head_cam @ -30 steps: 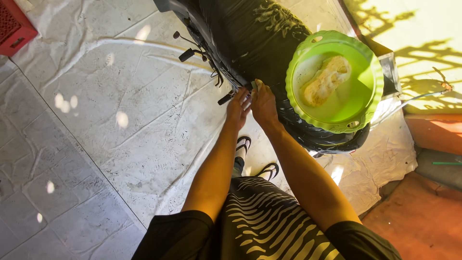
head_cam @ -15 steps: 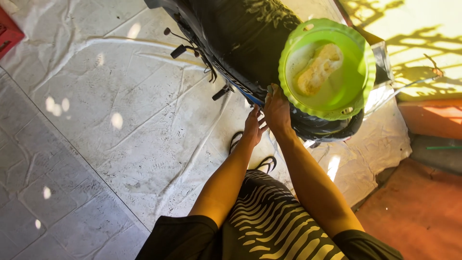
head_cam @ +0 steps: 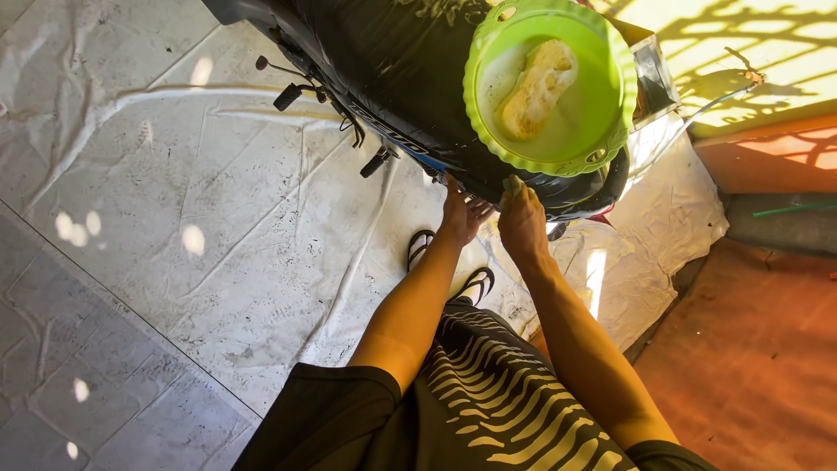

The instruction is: The person scrubs the seat and body of a motorcycle using a sponge and soapy water from a green bucket. They repeatedly dip the sponge into the bucket and wipe various parts of the motorcycle, including the seat and side panels, while standing in a covered outdoor area.

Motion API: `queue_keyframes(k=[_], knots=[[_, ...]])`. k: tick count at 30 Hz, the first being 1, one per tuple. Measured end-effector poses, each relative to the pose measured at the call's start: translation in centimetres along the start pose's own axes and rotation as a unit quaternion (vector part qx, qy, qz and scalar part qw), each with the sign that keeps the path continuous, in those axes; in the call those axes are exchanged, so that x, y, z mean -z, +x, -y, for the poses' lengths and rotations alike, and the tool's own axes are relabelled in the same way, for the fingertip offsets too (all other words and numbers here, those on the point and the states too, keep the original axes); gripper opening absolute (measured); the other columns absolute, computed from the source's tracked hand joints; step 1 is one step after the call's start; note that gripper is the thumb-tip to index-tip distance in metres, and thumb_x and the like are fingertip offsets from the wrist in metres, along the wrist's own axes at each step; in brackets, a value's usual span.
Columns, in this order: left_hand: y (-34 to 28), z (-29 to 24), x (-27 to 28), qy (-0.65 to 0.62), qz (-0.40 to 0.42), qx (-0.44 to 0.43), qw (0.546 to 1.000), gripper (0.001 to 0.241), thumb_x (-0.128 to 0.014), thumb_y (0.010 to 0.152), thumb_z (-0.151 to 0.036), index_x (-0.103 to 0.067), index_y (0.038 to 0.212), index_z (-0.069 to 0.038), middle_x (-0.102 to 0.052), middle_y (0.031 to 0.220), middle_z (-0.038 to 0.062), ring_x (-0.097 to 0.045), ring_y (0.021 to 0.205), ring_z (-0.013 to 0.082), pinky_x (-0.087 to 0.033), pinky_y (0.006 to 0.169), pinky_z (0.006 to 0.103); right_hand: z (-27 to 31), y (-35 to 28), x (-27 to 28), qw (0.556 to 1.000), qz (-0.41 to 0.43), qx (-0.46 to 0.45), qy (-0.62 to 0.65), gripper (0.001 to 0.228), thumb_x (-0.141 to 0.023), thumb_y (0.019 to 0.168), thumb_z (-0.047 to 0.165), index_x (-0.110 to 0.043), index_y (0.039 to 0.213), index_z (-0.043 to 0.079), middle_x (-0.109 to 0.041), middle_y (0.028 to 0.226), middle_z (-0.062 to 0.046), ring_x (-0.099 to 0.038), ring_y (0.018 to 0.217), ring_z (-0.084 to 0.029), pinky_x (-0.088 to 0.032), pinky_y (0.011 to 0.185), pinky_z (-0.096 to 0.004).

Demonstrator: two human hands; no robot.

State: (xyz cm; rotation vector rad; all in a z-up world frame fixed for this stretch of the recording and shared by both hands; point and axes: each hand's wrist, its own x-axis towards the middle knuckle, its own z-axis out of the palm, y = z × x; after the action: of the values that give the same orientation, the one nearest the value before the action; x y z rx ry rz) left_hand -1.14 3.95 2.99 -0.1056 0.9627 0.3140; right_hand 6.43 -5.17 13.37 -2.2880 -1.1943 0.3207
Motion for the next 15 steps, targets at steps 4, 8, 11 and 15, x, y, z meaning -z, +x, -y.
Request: queue_keyframes(k=[4,8,11,15], knots=[[0.9,-1.9,0.7,-0.021,-0.04,-0.055,0.997,0.089,-0.045,0.099,-0.073,-0.021,0.16,-0.012,-0.023,0.16,0.023,-0.037,0.145,0.0432,-0.035,0.119,0.0531,-0.9,0.2,-2.2,0.999,0.033,0.031,0.014,0.035,-0.059,0.102,0.018,-0.063,0.133,0.004,-0.069,0.104,-0.023,-0.071,0.097,-0.046,-0.059,0.079,-0.052],[4.6,-4.4,3.3,-0.013,-0.068,-0.143,0.987,0.065,-0.052,0.106,-0.06,-0.033,0.158,-0.025,-0.044,0.149,0.008,-0.051,0.131,0.0346,-0.043,0.114,0.0498,-0.9,0.6,-3.7,0.997,0.053,0.039,0.039,0.035,-0.063,0.099,0.019,-0.066,0.131,0.005,-0.071,0.103,-0.022,-0.072,0.096,-0.043,-0.06,0.079,-0.049],[4.0,-6.0,3.7,0.002,-0.092,-0.179,0.98,0.053,-0.048,0.108,-0.056,-0.037,0.156,-0.037,-0.047,0.154,0.002,-0.053,0.133,0.0344,-0.046,0.112,0.0477,0.1,0.2,-3.2,0.995,0.075,0.042,0.042,0.035,-0.062,0.099,0.018,-0.066,0.13,0.002,-0.071,0.102,-0.024,-0.072,0.095,-0.045,-0.06,0.079,-0.05],[1.2,-5.4,1.5,0.084,-0.079,-0.173,0.978,0.058,-0.043,0.108,-0.048,-0.024,0.161,-0.035,-0.038,0.16,0.013,-0.046,0.141,0.0388,-0.054,0.106,0.0487,0.0,-0.1,-3.1,0.996,0.067,0.047,0.044,0.036,-0.063,0.098,0.014,-0.065,0.13,-0.002,-0.07,0.1,-0.029,-0.071,0.094,-0.049,-0.059,0.078,-0.054]])
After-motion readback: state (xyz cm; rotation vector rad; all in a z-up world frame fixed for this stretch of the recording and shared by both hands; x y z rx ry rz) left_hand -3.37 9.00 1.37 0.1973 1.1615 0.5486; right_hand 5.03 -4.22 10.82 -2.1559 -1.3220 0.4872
